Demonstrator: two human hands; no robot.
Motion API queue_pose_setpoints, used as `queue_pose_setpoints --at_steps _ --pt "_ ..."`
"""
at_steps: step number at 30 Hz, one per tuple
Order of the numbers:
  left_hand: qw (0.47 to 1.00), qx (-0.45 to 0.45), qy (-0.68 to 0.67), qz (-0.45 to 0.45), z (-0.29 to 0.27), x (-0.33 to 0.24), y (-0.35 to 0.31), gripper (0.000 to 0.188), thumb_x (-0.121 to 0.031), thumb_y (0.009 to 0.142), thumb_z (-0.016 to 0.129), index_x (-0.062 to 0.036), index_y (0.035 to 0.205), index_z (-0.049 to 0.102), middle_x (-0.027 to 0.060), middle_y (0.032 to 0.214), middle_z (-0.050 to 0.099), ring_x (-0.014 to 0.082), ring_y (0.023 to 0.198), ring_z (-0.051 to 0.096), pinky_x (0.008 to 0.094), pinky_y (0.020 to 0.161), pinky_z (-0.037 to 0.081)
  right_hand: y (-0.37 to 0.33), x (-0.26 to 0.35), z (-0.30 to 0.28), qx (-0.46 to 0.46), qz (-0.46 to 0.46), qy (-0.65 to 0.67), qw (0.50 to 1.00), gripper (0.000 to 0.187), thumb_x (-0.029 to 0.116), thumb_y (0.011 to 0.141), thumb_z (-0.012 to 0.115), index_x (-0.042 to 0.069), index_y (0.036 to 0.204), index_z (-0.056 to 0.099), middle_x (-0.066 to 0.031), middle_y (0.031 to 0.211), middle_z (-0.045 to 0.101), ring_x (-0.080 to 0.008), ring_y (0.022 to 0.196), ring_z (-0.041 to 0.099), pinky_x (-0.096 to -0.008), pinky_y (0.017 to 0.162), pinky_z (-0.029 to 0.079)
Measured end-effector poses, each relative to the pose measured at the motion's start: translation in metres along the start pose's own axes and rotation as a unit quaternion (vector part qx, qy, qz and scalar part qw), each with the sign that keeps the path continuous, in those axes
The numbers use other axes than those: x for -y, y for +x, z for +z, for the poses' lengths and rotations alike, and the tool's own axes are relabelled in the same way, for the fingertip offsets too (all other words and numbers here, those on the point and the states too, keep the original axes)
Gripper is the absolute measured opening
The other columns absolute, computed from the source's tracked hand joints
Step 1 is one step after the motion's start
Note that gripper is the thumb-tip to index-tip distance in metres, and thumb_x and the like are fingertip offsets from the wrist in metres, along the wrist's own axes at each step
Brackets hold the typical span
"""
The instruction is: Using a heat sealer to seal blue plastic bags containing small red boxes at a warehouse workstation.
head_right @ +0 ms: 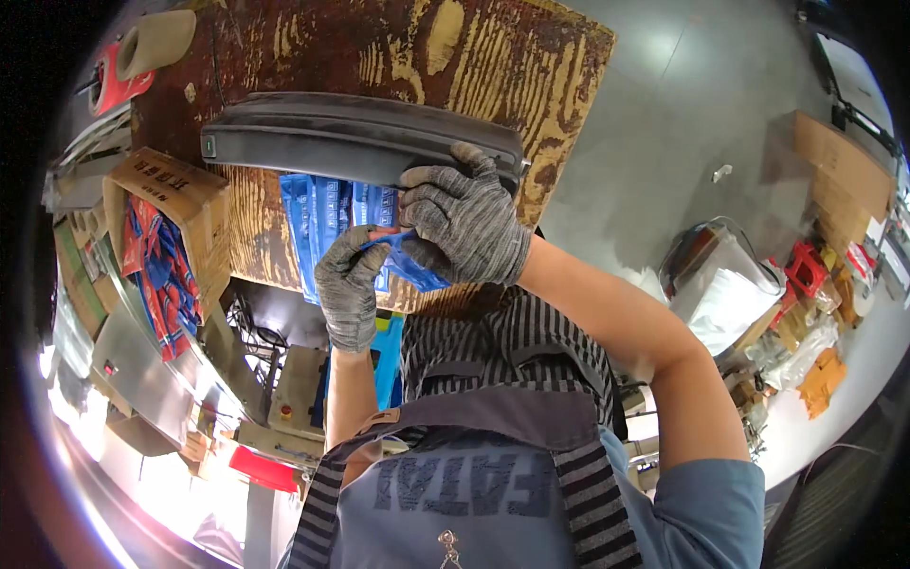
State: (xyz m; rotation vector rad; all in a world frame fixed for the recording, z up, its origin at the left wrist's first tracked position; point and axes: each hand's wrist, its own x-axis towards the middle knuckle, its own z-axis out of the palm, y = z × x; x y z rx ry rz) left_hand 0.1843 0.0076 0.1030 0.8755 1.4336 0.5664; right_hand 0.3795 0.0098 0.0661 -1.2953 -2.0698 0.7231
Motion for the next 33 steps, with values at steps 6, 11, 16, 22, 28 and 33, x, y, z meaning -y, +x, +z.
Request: queue_pose_setpoints --at_steps 6,11,16,22,28,33 --pt "0.999 -0.014 0.043 -0.001 0.013 0.008 0.005 0.012 -0.001 0.083 0.069 -0.0025 0.095 0.068 0.0012 0.085 0.065 0.0079 0.075 0.056 0.0224 0.068 0.045 -0.003 -0.002 0.005 0.020 -0.009 -0.031 0.999 0.026 0.027 0.075 0.066 0.012 0.096 0.064 0.0015 0.099 0.065 -0.0187 0.112 0.058 -0.0572 0.103 0.029" --pt "0.999 0.009 -0.011 -0.036 0.012 0.013 0.011 0.009 0.000 0.082 0.067 -0.0008 0.091 0.067 0.0021 0.082 0.064 0.0092 0.073 0.056 0.0224 0.068 0.045 -0.004 -0.002 0.009 -0.005 -0.001 -0.035 0.999 0.020 0.018 0.070 0.073 0.015 0.087 0.062 0.0016 0.095 0.065 -0.0200 0.110 0.060 -0.0572 0.102 0.030" --pt "0.997 0.006 0.071 0.016 0.011 0.012 0.014 0.009 0.001 0.080 0.068 -0.0003 0.089 0.068 0.0029 0.084 0.066 0.0095 0.075 0.057 0.0245 0.071 0.047 -0.001 0.000 0.007 -0.014 0.007 -0.035 0.999 0.021 0.019 0.068 0.074 0.015 0.086 0.062 0.0019 0.091 0.065 -0.0198 0.108 0.061 -0.0571 0.100 0.033" --pt "1.000 -0.006 -0.020 0.001 0.010 0.018 0.014 0.010 0.002 0.078 0.070 -0.0001 0.087 0.067 0.0046 0.083 0.066 0.0108 0.078 0.060 0.0251 0.074 0.048 0.000 -0.001 0.008 -0.017 0.000 -0.034 0.999 0.023 0.019 0.068 0.074 0.016 0.087 0.061 0.0021 0.089 0.065 -0.0198 0.108 0.061 -0.0562 0.099 0.034" --pt "0.999 0.022 0.028 -0.018 0.005 0.016 0.015 0.013 0.003 0.077 0.071 -0.0003 0.089 0.068 0.0041 0.083 0.067 0.0104 0.079 0.060 0.0250 0.075 0.048 0.003 0.002 0.007 -0.026 0.011 -0.025 0.999 0.023 0.017 0.066 0.073 0.015 0.087 0.062 0.0021 0.090 0.066 -0.0195 0.107 0.061 -0.0563 0.098 0.035" --pt "0.999 0.024 -0.015 -0.016 0.011 0.019 0.014 0.015 0.002 0.078 0.071 0.0001 0.092 0.069 0.0046 0.086 0.066 0.0107 0.083 0.059 0.0253 0.077 0.048 -0.001 -0.003 0.010 -0.021 -0.002 -0.046 0.999 0.025 0.017 0.065 0.073 0.014 0.087 0.063 0.0012 0.091 0.066 -0.0196 0.106 0.062 -0.0562 0.099 0.034"
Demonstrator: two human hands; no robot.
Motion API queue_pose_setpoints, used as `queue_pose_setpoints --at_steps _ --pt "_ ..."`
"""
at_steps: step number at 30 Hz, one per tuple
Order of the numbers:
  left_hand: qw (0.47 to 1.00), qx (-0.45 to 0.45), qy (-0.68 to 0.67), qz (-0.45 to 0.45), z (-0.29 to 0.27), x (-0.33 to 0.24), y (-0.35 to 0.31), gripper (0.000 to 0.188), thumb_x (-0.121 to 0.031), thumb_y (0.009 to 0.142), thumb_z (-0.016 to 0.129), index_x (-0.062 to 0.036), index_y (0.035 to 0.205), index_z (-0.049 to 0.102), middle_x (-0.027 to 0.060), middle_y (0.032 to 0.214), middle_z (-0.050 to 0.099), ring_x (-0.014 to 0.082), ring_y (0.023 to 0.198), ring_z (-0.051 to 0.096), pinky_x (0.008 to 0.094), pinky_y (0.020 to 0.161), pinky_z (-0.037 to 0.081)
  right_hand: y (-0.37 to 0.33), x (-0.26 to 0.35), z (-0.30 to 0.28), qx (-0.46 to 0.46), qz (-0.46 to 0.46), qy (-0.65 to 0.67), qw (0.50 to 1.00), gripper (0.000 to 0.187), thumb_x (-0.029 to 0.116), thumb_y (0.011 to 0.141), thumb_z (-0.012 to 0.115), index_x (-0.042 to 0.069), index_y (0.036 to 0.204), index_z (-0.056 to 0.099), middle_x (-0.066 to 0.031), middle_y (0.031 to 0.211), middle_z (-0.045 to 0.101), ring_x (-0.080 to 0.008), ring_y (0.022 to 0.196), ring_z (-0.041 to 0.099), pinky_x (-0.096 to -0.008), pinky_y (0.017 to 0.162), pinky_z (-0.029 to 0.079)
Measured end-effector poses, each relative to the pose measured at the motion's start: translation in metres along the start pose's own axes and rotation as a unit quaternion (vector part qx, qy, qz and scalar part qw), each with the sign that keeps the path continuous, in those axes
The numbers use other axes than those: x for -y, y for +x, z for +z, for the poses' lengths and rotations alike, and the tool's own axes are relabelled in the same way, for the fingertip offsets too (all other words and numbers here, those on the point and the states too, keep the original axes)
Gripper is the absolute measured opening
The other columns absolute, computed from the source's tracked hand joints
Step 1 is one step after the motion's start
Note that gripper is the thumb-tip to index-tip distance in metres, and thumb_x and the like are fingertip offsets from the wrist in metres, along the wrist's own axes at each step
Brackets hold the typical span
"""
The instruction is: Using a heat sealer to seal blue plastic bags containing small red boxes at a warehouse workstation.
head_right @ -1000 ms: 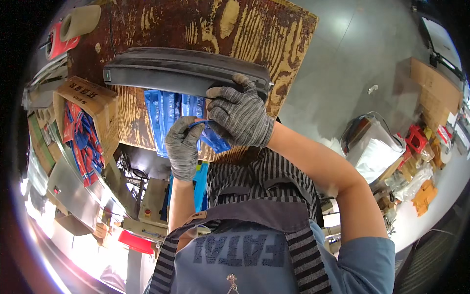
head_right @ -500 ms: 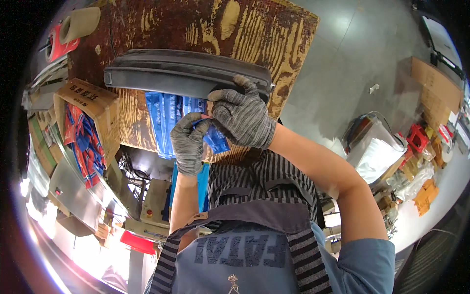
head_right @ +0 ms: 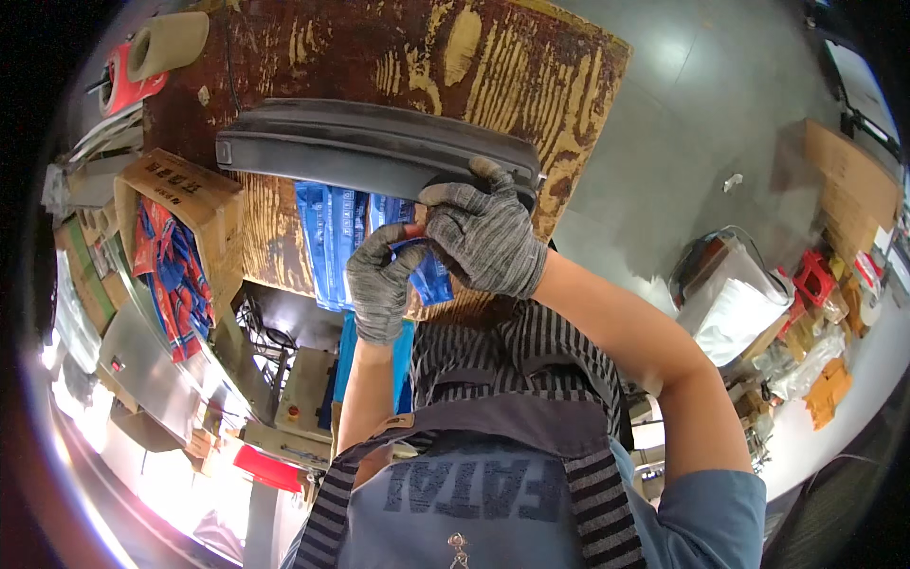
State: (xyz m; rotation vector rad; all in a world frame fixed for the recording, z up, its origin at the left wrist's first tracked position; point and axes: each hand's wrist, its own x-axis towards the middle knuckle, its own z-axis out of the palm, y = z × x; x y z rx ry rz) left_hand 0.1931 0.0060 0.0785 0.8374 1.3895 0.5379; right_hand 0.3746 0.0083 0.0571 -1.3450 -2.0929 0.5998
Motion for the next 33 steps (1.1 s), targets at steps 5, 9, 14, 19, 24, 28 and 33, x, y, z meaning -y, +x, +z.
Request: queue_pose_setpoints --at_steps 5,9,14,19,24,28,33 --pt "0.998 0.032 0.020 0.040 0.000 0.022 0.003 0.021 0.003 0.079 0.069 0.0022 0.100 0.067 0.0121 0.114 0.064 0.0184 0.096 0.063 0.0301 0.085 0.050 0.006 0.011 -0.011 0.024 0.026 0.036 0.999 0.030 0.028 0.065 0.074 0.013 0.088 0.064 0.0006 0.094 0.067 -0.0204 0.106 0.061 -0.0562 0.101 0.031" --pt "0.999 0.044 0.006 0.010 -0.006 0.042 0.012 0.024 0.004 0.081 0.066 0.0023 0.104 0.065 0.0148 0.120 0.062 0.0233 0.110 0.059 0.0324 0.092 0.048 0.012 0.016 -0.021 0.054 0.031 0.064 0.996 0.031 0.034 0.068 0.073 0.013 0.089 0.063 -0.0004 0.096 0.066 -0.0215 0.107 0.060 -0.0556 0.100 0.031" --pt "0.996 -0.058 0.010 -0.060 -0.050 0.058 0.025 0.020 -0.001 0.084 0.068 0.0010 0.104 0.067 0.0083 0.100 0.069 0.0144 0.090 0.062 0.0264 0.082 0.049 0.021 0.035 -0.038 0.069 0.052 0.047 0.995 0.029 0.030 0.067 0.073 0.013 0.089 0.063 -0.0007 0.096 0.066 -0.0218 0.106 0.060 -0.0570 0.100 0.030" --pt "0.997 -0.010 0.016 -0.079 -0.051 0.026 0.038 0.023 0.000 0.084 0.068 0.0014 0.107 0.065 0.0081 0.097 0.069 0.0135 0.087 0.062 0.0264 0.082 0.051 0.027 0.048 -0.050 0.092 0.061 0.071 0.991 0.030 0.031 0.068 0.072 0.013 0.090 0.064 -0.0011 0.098 0.065 -0.0214 0.107 0.059 -0.0602 0.102 0.028" --pt "0.995 -0.067 -0.034 0.058 -0.041 0.086 0.067 0.043 -0.014 0.088 0.069 0.0008 0.125 0.051 0.0122 0.117 0.061 0.0209 0.107 0.056 0.0355 0.097 0.045 0.022 0.046 -0.046 0.116 0.044 0.101 0.987 0.030 0.033 0.068 0.067 0.011 0.089 0.066 -0.0027 0.098 0.065 -0.0207 0.108 0.058 -0.0661 0.101 0.027" --pt "0.941 -0.086 -0.328 -0.015 -0.029 0.086 0.057 0.058 -0.016 0.089 0.068 -0.0052 0.138 0.038 0.0078 0.126 0.052 0.0217 0.108 0.054 0.0377 0.099 0.045 0.012 0.038 -0.043 0.100 0.006 0.071 0.992 0.028 0.033 0.068 0.065 0.010 0.085 0.067 -0.0040 0.094 0.066 -0.0232 0.110 0.058 -0.0697 0.100 0.027" --pt "0.970 -0.060 -0.234 -0.016 -0.057 0.106 0.059 0.039 -0.029 0.104 0.038 -0.0076 0.137 0.041 0.0087 0.129 0.054 0.0212 0.112 0.055 0.0364 0.099 0.045 0.009 0.036 -0.038 0.116 -0.009 0.037 0.993 0.019 0.025 0.074 0.060 0.013 0.086 0.068 -0.0064 0.099 0.068 -0.0252 0.118 0.055 -0.0698 0.104 0.030"
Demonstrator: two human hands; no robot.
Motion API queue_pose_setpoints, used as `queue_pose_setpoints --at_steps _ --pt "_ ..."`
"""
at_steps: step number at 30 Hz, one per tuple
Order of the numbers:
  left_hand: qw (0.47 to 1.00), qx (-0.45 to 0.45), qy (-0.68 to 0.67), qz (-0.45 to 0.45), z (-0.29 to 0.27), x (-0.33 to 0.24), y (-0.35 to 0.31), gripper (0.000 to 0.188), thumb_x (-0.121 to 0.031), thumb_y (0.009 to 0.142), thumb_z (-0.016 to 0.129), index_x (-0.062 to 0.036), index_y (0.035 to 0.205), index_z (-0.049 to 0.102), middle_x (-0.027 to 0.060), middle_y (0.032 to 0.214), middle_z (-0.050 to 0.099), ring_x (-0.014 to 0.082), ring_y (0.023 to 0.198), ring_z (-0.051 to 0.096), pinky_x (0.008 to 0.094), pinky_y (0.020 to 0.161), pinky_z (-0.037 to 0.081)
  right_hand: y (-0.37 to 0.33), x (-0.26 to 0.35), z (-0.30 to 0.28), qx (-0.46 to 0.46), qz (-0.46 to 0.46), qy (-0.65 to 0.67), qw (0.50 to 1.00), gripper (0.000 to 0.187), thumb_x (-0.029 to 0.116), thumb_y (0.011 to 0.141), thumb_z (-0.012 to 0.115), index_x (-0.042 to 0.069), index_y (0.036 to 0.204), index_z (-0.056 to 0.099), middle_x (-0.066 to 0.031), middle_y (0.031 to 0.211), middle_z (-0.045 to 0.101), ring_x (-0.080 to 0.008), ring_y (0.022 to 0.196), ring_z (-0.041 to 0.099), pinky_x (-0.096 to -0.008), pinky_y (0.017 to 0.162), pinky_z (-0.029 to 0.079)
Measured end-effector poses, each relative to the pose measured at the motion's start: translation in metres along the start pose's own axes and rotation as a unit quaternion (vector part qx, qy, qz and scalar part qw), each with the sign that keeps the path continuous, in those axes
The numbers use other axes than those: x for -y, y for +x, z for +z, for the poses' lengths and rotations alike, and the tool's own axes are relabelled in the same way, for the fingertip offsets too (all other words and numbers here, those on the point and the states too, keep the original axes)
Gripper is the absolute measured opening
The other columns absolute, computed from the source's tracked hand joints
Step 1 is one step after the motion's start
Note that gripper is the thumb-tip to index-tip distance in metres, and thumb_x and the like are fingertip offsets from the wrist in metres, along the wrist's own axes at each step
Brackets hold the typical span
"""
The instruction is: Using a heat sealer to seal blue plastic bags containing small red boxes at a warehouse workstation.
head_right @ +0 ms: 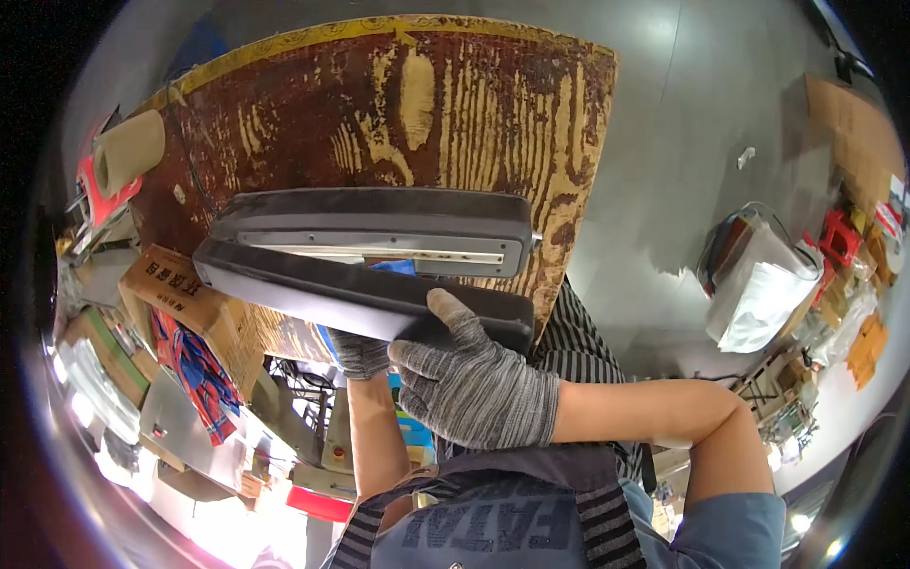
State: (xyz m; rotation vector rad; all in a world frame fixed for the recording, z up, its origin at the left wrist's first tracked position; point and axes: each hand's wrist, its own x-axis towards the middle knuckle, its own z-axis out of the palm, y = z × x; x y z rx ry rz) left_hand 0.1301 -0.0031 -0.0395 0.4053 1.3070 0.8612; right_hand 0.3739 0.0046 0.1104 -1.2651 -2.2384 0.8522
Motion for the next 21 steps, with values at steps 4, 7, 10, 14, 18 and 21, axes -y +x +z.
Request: queue_pose_setpoints --at_steps 4,7,10,14,18,21 --pt "0.964 0.126 -0.218 -0.088 -0.050 -0.003 0.003 0.055 -0.044 0.099 0.043 -0.0032 0.135 0.047 0.0151 0.133 0.055 0.0302 0.120 0.053 0.0470 0.109 0.036 -0.021 0.012 0.001 -0.029 -0.051 0.098 0.993 0.025 0.025 0.085 0.056 0.008 0.102 0.065 -0.0097 0.111 0.065 -0.0274 0.120 0.053 -0.0585 0.106 0.035" --pt "0.963 0.055 -0.240 -0.109 -0.031 -0.008 -0.008 0.038 -0.028 0.101 0.046 -0.0064 0.132 0.047 0.0104 0.120 0.059 0.0246 0.109 0.057 0.0380 0.099 0.045 -0.035 0.016 0.015 -0.048 -0.081 0.159 0.983 0.029 0.024 0.092 0.054 0.006 0.112 0.062 -0.0119 0.119 0.063 -0.0289 0.121 0.053 -0.0510 0.107 0.038" --pt "0.827 0.019 0.535 0.172 -0.078 0.015 -0.017 0.039 -0.025 0.098 0.051 -0.0047 0.130 0.049 0.0138 0.118 0.059 0.0286 0.109 0.057 0.0392 0.098 0.044 -0.031 0.020 0.057 0.004 0.170 0.412 0.895 0.034 0.027 0.097 0.048 0.003 0.119 0.056 -0.0161 0.121 0.060 -0.0287 0.115 0.057 -0.0445 0.098 0.047" --pt "0.628 0.119 0.708 0.301 -0.043 -0.009 -0.012 0.034 -0.026 0.094 0.056 -0.0013 0.117 0.059 0.0176 0.107 0.063 0.0337 0.101 0.060 0.0414 0.091 0.046 -0.030 0.017 0.074 0.032 0.337 0.513 0.789 0.039 0.029 0.100 0.043 0.001 0.125 0.052 -0.0190 0.123 0.058 -0.0291 0.110 0.060 -0.0404 0.091 0.054" --pt "0.824 0.132 0.540 0.108 -0.014 -0.025 -0.028 0.029 -0.022 0.094 0.056 -0.0017 0.113 0.061 0.0186 0.108 0.064 0.0361 0.101 0.060 0.0424 0.090 0.047 -0.029 0.017 0.073 0.032 0.326 0.439 0.837 0.039 0.029 0.101 0.041 0.002 0.128 0.051 -0.0191 0.121 0.058 -0.0310 0.110 0.060 -0.0418 0.091 0.053" --pt "0.700 0.205 0.671 0.134 -0.032 -0.027 -0.038 0.039 -0.023 0.096 0.053 -0.0059 0.131 0.050 0.0161 0.129 0.056 0.0320 0.116 0.054 0.0396 0.100 0.044 -0.025 0.019 0.072 0.036 0.317 0.388 0.865 0.040 0.029 0.102 0.040 0.003 0.130 0.050 -0.0192 0.120 0.059 -0.0324 0.110 0.060 -0.0428 0.091 0.053"
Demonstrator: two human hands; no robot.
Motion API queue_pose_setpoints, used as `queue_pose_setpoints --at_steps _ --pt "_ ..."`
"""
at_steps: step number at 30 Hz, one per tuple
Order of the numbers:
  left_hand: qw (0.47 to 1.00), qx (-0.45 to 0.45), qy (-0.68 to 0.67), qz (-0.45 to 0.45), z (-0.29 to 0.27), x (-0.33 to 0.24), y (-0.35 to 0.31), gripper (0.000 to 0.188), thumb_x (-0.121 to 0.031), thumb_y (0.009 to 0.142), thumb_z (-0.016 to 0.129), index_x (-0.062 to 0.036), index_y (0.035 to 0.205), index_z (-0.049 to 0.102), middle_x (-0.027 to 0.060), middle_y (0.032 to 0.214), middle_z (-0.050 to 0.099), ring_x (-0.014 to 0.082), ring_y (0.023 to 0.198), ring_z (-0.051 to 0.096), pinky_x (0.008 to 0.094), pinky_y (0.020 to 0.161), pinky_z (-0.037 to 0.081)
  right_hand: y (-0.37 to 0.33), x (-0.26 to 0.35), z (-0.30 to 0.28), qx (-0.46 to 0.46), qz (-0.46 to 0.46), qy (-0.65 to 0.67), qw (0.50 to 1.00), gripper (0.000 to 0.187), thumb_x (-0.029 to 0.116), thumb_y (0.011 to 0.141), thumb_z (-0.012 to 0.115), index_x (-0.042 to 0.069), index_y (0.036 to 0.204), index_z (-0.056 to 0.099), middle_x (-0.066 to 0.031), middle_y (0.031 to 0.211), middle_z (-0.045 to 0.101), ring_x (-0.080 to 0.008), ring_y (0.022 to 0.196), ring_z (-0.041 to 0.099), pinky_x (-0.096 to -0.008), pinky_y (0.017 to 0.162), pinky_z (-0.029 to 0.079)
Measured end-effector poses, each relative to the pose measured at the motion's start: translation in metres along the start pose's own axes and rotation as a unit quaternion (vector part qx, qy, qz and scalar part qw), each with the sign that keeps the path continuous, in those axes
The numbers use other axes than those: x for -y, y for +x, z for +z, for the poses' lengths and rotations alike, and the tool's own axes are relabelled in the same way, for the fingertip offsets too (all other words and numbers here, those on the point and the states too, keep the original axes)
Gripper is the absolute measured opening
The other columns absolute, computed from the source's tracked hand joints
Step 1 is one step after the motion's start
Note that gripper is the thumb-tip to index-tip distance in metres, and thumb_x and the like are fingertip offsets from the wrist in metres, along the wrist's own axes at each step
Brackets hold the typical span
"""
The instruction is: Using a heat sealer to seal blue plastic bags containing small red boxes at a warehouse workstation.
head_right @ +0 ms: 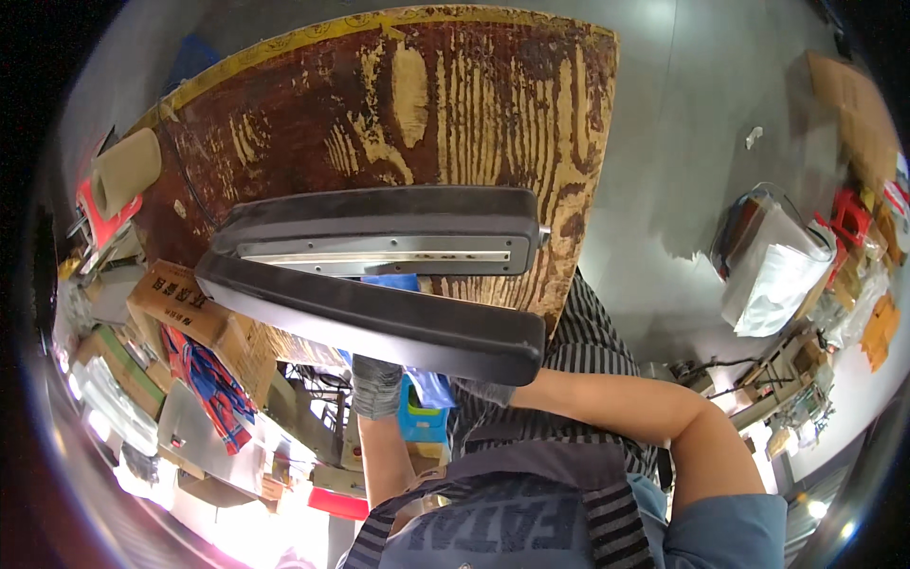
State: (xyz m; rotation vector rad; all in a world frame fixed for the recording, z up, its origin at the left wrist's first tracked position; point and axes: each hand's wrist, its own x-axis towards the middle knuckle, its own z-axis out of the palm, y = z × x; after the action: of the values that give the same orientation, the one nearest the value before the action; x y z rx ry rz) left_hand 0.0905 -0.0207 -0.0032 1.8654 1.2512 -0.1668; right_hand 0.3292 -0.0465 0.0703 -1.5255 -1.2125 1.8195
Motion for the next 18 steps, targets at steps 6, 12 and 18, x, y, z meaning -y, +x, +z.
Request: queue_pose_setpoints --at_steps 6,12,18 --pt "0.993 -0.047 -0.073 -0.085 0.000 0.010 -0.010 0.040 -0.020 0.095 0.056 -0.0047 0.131 0.051 0.0164 0.129 0.056 0.0309 0.116 0.054 0.0400 0.100 0.043 -0.019 0.020 -0.009 0.038 -0.208 -0.102 0.972 0.035 0.022 0.094 0.049 0.004 0.124 0.057 -0.0183 0.119 0.060 -0.0350 0.107 0.059 -0.0466 0.087 0.051" --pt "0.985 -0.010 0.166 0.036 0.008 0.045 -0.027 0.046 -0.017 0.098 0.051 -0.0004 0.139 0.040 0.0159 0.136 0.049 0.0272 0.125 0.046 0.0390 0.108 0.033 -0.001 0.081 -0.061 -0.069 -0.400 -0.238 0.882 0.040 0.022 0.081 0.058 0.003 0.116 0.064 -0.0149 0.108 0.065 -0.0281 0.094 0.063 -0.0398 0.074 0.053" --pt "0.977 -0.195 -0.066 0.061 0.047 0.080 -0.042 0.044 -0.017 0.096 0.052 -0.0016 0.137 0.044 0.0163 0.135 0.051 0.0319 0.124 0.048 0.0420 0.106 0.036 0.018 0.066 -0.058 -0.008 -0.341 -0.214 0.915 0.042 0.025 0.077 0.058 0.004 0.112 0.066 -0.0120 0.103 0.066 -0.0257 0.088 0.064 -0.0385 0.072 0.052"
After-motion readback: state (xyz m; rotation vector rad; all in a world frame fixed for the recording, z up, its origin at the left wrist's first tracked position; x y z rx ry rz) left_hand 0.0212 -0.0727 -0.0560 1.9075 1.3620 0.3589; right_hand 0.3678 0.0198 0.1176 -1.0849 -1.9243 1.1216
